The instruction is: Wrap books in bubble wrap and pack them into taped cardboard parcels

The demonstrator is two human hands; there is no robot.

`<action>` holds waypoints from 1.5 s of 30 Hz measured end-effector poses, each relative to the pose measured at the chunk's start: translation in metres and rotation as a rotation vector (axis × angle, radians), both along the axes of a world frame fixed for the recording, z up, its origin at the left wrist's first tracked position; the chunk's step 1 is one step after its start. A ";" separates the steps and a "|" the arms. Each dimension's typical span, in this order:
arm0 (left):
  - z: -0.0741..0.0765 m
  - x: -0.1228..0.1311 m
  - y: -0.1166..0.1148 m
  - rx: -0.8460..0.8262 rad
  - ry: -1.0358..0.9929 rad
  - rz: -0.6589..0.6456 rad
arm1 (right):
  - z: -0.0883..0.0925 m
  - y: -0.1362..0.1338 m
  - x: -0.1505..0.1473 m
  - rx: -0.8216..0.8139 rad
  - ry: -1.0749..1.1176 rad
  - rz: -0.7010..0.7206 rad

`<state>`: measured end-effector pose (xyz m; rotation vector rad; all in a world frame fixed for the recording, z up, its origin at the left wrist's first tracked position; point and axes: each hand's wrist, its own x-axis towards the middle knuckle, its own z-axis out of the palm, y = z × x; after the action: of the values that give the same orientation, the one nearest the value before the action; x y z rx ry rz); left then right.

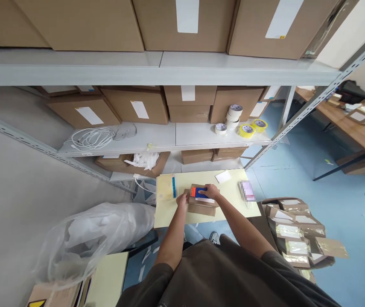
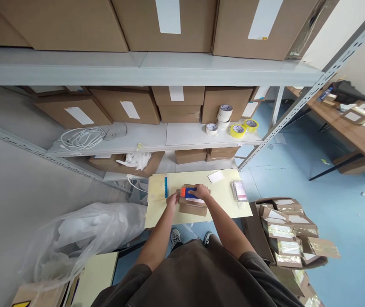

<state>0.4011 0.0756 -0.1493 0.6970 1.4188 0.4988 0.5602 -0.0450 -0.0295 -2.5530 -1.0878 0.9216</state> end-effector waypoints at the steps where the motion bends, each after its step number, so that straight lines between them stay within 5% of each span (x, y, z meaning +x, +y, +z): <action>1: -0.005 0.000 0.001 -0.011 0.016 -0.018 | -0.001 0.002 -0.002 -0.013 -0.013 -0.004; 10: -0.030 -0.002 -0.009 0.009 0.125 -0.260 | -0.007 0.001 -0.008 -0.019 -0.053 -0.038; 17: -0.017 -0.033 0.001 0.282 0.143 -0.466 | -0.009 -0.002 -0.010 -0.037 -0.095 -0.026; 22: 0.006 -0.036 0.030 0.620 -0.101 -1.030 | -0.007 -0.002 -0.010 -0.021 -0.101 0.009; 25: 0.016 -0.025 0.041 0.598 -0.112 -1.232 | -0.003 -0.003 -0.011 -0.035 -0.090 0.034; 35: 0.021 -0.018 0.046 0.559 -0.022 -1.267 | 0.018 -0.017 -0.023 -0.127 -0.117 -0.001; 45: 0.029 -0.012 0.027 0.455 -0.021 -1.206 | 0.016 -0.042 -0.008 -0.126 -0.108 -0.034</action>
<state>0.3888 0.1024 -0.1204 1.7198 0.6397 -0.1521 0.5527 -0.0873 -0.0135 -2.7437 -1.0418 0.8796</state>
